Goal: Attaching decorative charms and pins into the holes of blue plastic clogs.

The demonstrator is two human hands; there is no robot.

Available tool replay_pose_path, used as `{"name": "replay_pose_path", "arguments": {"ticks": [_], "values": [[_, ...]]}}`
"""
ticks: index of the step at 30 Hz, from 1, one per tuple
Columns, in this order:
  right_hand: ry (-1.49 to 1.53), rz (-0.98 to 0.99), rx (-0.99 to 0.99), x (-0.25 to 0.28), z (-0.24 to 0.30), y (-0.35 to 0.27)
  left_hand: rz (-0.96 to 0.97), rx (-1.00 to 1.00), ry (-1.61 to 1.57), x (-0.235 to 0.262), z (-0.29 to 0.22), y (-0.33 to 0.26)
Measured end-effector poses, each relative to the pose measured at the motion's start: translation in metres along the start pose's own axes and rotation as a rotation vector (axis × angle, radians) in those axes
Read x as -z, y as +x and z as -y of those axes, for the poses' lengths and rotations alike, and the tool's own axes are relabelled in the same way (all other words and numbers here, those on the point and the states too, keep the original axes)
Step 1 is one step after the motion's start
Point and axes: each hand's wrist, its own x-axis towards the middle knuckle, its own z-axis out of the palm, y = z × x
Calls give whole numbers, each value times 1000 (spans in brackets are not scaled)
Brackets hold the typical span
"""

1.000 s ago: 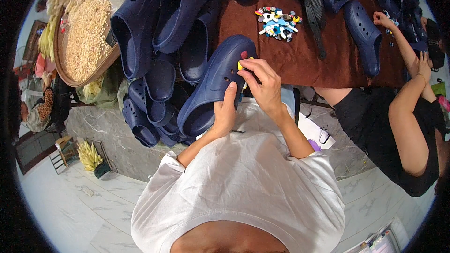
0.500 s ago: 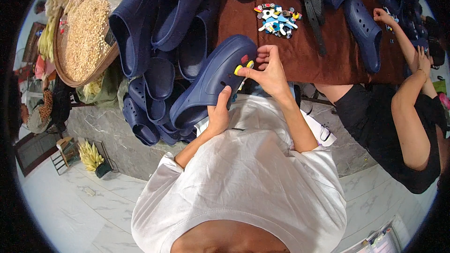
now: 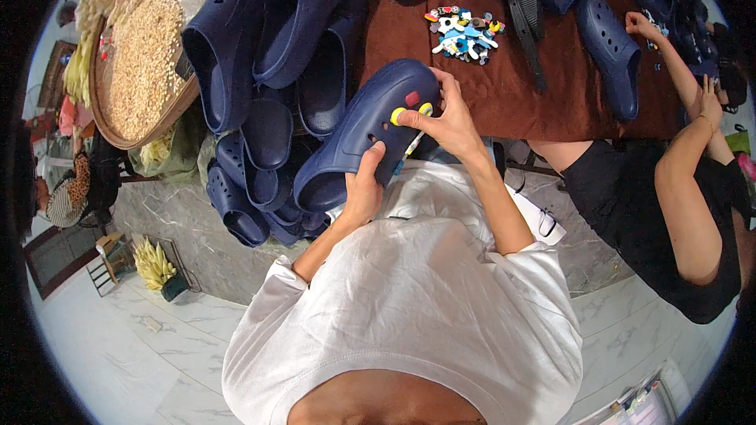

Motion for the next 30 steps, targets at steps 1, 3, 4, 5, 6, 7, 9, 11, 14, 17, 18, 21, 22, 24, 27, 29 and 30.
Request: {"name": "replay_pose_path", "arguments": {"ticks": [1,3,4,5,6,7,9,11,14,17,18,21,22,24,27,29,30], "values": [[-57,-34,37,0,-4,0,-3,49,-93,-4,-3,1],[-116,-75,78,1,-7,-1,2,97,-185,-7,-4,4],[-127,-77,76,2,-6,-3,-10,125,-259,-8,-4,4],[-138,-80,75,3,-5,-4,-21,155,-333,-8,-3,4],[-139,-86,81,2,-3,-5,-13,153,-332,-5,1,6],[-232,-111,78,0,-1,-7,-26,192,-347,-1,4,8],[-449,-151,102,-6,10,-10,-46,217,-380,-1,10,9],[-447,-146,78,-4,12,-10,-40,213,-369,-4,5,9],[-462,-118,62,-2,14,-7,-34,252,-398,-1,2,11],[-482,-86,82,2,15,-4,-29,298,-439,1,1,15],[-485,-72,92,2,16,-4,-28,301,-441,2,1,15],[-488,-62,91,1,17,-3,-30,308,-461,3,5,16],[-490,-65,91,1,16,-3,-27,309,-461,3,4,16],[-451,-76,80,1,14,-3,-44,309,-395,1,1,16],[-432,-73,76,3,12,-5,-49,345,-469,-1,-6,18],[-432,-113,86,-1,9,-3,-42,355,-464,1,-3,18],[-431,-149,94,-4,7,-2,-38,365,-459,2,-2,17]]}}
